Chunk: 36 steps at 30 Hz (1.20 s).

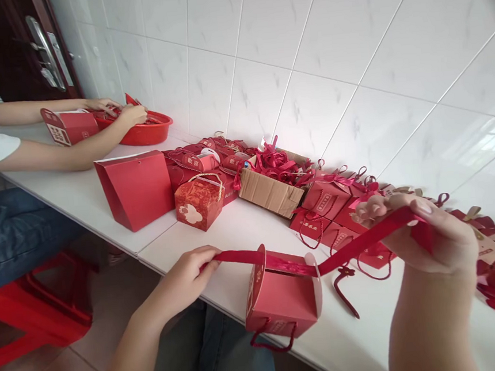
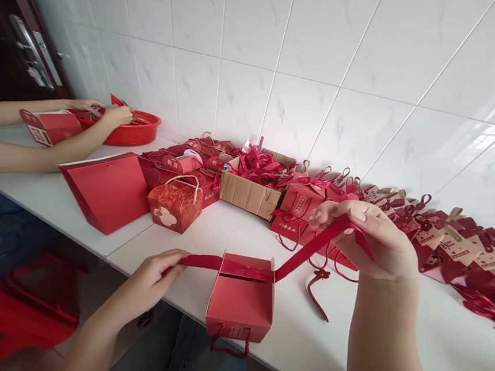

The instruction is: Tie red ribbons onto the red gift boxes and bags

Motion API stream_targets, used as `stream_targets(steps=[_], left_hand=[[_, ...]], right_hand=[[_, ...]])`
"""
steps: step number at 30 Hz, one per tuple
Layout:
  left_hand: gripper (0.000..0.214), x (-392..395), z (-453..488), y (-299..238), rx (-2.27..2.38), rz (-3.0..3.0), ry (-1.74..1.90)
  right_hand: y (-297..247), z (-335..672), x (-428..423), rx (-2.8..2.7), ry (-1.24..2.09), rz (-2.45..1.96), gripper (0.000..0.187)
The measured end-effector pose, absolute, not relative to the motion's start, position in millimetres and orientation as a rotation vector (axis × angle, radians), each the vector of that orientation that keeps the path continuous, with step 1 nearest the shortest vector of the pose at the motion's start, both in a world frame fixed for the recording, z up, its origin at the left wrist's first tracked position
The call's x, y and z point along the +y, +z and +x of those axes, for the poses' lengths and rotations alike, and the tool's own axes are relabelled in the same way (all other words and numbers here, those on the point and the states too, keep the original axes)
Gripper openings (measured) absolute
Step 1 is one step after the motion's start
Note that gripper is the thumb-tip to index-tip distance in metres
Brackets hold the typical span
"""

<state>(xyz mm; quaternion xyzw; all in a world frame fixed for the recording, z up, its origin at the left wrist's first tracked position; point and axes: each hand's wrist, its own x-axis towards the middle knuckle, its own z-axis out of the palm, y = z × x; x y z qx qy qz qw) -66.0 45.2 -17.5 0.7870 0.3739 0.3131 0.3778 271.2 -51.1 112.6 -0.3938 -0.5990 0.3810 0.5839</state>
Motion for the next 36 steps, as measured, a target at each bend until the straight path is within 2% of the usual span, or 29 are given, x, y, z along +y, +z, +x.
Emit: stream_targets(steps=[6,8,13,19,26,31,36], left_hand=[[0.013,51,-92,-2,1.062,1.74,1.125],[0.01,52,-95,8,1.008,1.658,1.19],[0.02,52,-71,43,0.775,1.599,1.313],[0.014,43,-17,90,0.598,1.69,1.341],[0.006,45,8,115,0.366,1.5,1.063],[0.027,41,11,118,0.383,1.511,1.212],[0.023,35,14,117,0.457,1.629,1.372]], right_hand=[[114,266,-52,-1.334,0.92,-0.83,0.019],[116,263,-52,-1.339,0.898,-0.843,0.023],[117,254,-47,-1.303,0.692,-0.839,0.029],[107,230,-40,-1.319,0.411,-0.967,0.016],[102,215,-44,-1.386,0.302,-0.986,0.028],[103,215,-46,-1.432,0.282,-0.95,0.036],[103,217,-44,-1.516,0.281,-0.875,0.039]])
